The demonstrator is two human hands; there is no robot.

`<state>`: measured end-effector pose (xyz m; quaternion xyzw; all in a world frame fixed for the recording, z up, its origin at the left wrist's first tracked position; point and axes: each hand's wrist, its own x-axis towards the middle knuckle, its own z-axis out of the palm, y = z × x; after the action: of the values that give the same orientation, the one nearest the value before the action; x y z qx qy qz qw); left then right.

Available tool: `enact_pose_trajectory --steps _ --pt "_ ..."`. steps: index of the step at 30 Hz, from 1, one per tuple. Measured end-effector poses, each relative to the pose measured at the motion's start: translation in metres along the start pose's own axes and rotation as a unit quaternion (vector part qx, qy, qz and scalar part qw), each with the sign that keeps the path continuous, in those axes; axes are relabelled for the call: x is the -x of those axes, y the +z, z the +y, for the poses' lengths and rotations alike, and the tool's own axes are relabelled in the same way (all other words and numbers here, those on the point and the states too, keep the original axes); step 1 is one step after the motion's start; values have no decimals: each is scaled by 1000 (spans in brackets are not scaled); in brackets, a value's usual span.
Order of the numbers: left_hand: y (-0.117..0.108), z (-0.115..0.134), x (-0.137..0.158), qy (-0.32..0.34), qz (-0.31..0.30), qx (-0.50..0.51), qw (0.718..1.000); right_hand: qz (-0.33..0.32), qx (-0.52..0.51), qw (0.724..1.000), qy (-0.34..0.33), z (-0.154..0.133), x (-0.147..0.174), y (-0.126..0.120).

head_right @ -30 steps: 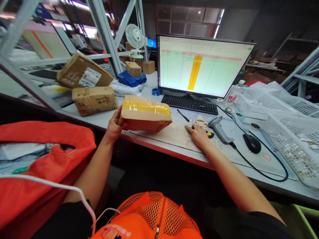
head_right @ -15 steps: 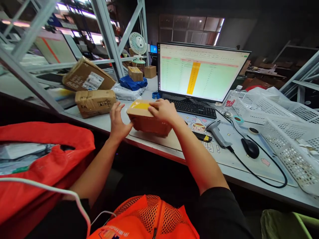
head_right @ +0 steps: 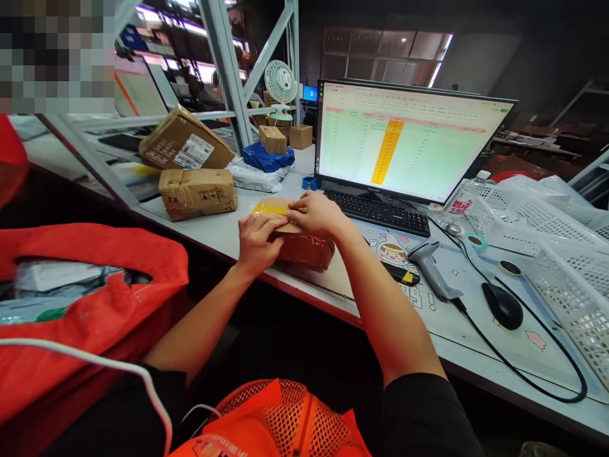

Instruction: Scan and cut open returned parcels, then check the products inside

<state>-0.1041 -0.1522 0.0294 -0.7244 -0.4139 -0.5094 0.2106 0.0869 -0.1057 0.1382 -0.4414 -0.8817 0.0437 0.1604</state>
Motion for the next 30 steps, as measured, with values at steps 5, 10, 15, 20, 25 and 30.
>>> enact_pose_trajectory --steps 5,10,15,20,25,30 --pt "-9 3 4 -14 -9 11 1000 -34 -5 999 17 -11 -4 -5" --pt "-16 3 10 -14 -30 27 999 -38 143 988 -39 -30 -1 -9" --pt "-20 3 11 -3 -30 16 999 -46 273 954 -118 -49 3 -2" --pt "-24 9 9 26 -13 31 999 -36 271 960 -59 -43 -5 -10" --pt "-31 18 12 27 -30 29 999 12 178 981 81 -9 -38 -23" --pt "-48 20 20 37 -55 19 998 -91 -13 984 151 18 -52 8"
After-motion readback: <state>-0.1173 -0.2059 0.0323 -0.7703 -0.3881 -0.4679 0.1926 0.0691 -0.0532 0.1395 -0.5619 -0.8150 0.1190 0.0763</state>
